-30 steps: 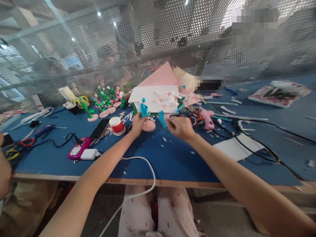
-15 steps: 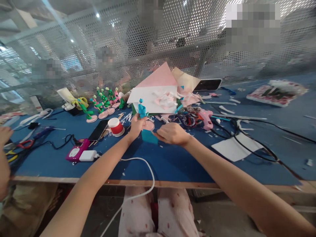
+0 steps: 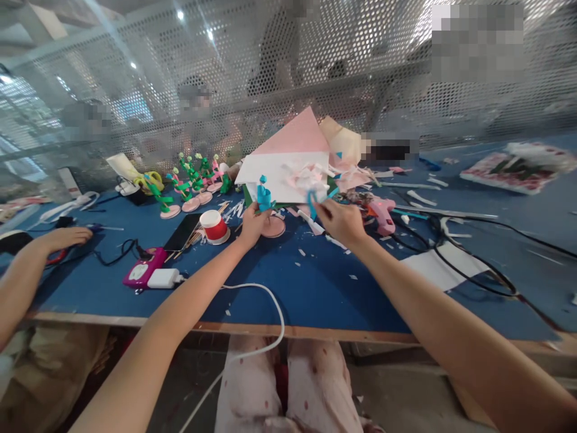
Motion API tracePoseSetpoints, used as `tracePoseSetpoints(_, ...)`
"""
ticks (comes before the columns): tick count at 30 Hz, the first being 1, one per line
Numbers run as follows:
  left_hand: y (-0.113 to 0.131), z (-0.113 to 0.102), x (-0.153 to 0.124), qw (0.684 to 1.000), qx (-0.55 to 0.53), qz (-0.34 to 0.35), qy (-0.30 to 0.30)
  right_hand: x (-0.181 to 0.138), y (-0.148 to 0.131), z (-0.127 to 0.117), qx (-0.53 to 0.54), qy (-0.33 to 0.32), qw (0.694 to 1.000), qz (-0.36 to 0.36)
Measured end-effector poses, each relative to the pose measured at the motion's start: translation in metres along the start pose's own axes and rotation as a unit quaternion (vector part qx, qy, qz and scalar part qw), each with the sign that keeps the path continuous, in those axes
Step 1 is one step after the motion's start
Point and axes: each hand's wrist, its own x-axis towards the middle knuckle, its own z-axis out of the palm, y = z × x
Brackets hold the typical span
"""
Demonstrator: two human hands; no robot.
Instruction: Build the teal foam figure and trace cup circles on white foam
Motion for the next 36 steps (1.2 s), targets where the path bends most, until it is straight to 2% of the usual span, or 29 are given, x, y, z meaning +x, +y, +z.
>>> tracePoseSetpoints(1, 0.0, 0.0, 0.0, 1.0, -0.002, -0.001, -0.003, 0.0, -0.001, -0.001, 0.006, 0.014, 1.0, 0.024)
tracePoseSetpoints(3, 0.001, 0.001, -0.001, 1.0, -0.017, -0.007, -0.012, 0.0, -0.01, -0.002, 0.054, 0.028, 0.998, -0.004)
tracePoseSetpoints(6, 0.004, 0.0, -0.003, 1.0, -0.022, -0.007, -0.016, 0.0, -0.023, -0.001, 0.092, 0.001, 0.979, -0.179)
tracePoseSetpoints(7, 0.005, 0.0, -0.003, 1.0, -0.022, -0.004, -0.014, 0.0, -0.021, 0.0, 0.08, -0.004, 0.977, -0.196)
tracePoseSetpoints(8, 0.005, 0.0, -0.003, 1.0, -0.021, 0.0, -0.009, 0.0, -0.017, 0.001, 0.058, 0.0, 0.982, -0.178)
tracePoseSetpoints(9, 0.005, 0.0, -0.003, 1.0, -0.016, 0.004, -0.006, 0.0, -0.01, 0.002, 0.03, 0.009, 0.991, -0.127)
tracePoseSetpoints(11, 0.004, -0.001, -0.002, 1.0, 0.003, 0.008, 0.002, 0.0, 0.003, 0.004, -0.023, 0.071, 0.997, 0.034)
tracePoseSetpoints(12, 0.003, -0.001, -0.001, 1.0, 0.015, 0.005, 0.004, -0.001, 0.007, 0.004, -0.035, 0.093, 0.992, 0.081)
tracePoseSetpoints(13, 0.002, 0.0, -0.001, 1.0, 0.022, 0.003, 0.006, -0.001, 0.007, 0.004, -0.033, 0.1, 0.99, 0.093)
tracePoseSetpoints(14, 0.002, 0.0, -0.001, 1.0, 0.022, 0.0, 0.004, -0.002, 0.004, 0.004, -0.017, 0.088, 0.994, 0.065)
tracePoseSetpoints(17, 0.003, 0.0, -0.002, 1.0, -0.009, -0.014, -0.007, -0.002, -0.009, 0.005, 0.044, 0.002, 0.991, -0.126)
tracePoseSetpoints(18, 0.003, 0.0, -0.002, 1.0, -0.021, -0.018, -0.009, -0.001, -0.01, 0.005, 0.044, -0.015, 0.988, -0.148)
tracePoseSetpoints(19, 0.003, 0.0, -0.002, 0.999, -0.027, -0.02, -0.007, -0.001, -0.008, 0.005, 0.028, -0.017, 0.991, -0.129)
tracePoseSetpoints(22, 0.003, 0.0, -0.001, 1.0, -0.001, -0.002, 0.005, 0.0, 0.006, 0.003, -0.052, 0.039, 0.997, 0.047)
tracePoseSetpoints(23, 0.003, 0.0, -0.001, 1.0, 0.012, 0.003, 0.007, 0.0, 0.008, 0.001, -0.062, 0.058, 0.993, 0.077)
tracePoseSetpoints(24, 0.003, 0.0, -0.001, 1.0, 0.019, 0.003, 0.006, 0.0, 0.007, 0.0, -0.055, 0.068, 0.993, 0.076)
tracePoseSetpoints(26, 0.003, 0.0, -0.001, 1.0, 0.013, -0.005, 0.002, -0.001, -0.005, -0.002, -0.001, 0.04, 0.999, -0.013)
tracePoseSetpoints(28, 0.003, 0.0, -0.001, 1.0, 0.01, -0.014, 0.0, -0.001, -0.018, -0.002, 0.059, -0.015, 0.985, -0.161)
tracePoseSetpoints(29, 0.003, 0.0, -0.002, 1.0, 0.012, -0.015, 0.0, -0.002, -0.022, -0.001, 0.07, -0.032, 0.977, -0.197)
tracePoseSetpoints(30, 0.003, 0.0, -0.002, 1.0, 0.017, -0.015, 0.003, -0.002, -0.022, 0.0, 0.067, -0.037, 0.977, -0.199)
tracePoseSetpoints(31, 0.003, 0.0, -0.002, 1.0, 0.023, -0.012, 0.007, -0.002, -0.019, 0.001, 0.05, -0.028, 0.984, -0.168)
tracePoseSetpoints(34, 0.001, 0.0, -0.001, 1.0, 0.027, 0.002, 0.011, -0.001, -0.004, 0.001, -0.028, 0.035, 0.999, -0.004)
tracePoseSetpoints(35, 0.001, 0.0, -0.001, 1.0, 0.024, 0.001, 0.006, -0.001, -0.003, -0.001, -0.035, 0.058, 0.998, 0.015)
tracePoseSetpoints(36, 0.001, 0.0, -0.001, 1.0, 0.017, -0.002, 0.0, -0.001, -0.004, -0.002, -0.026, 0.069, 0.997, -0.003)
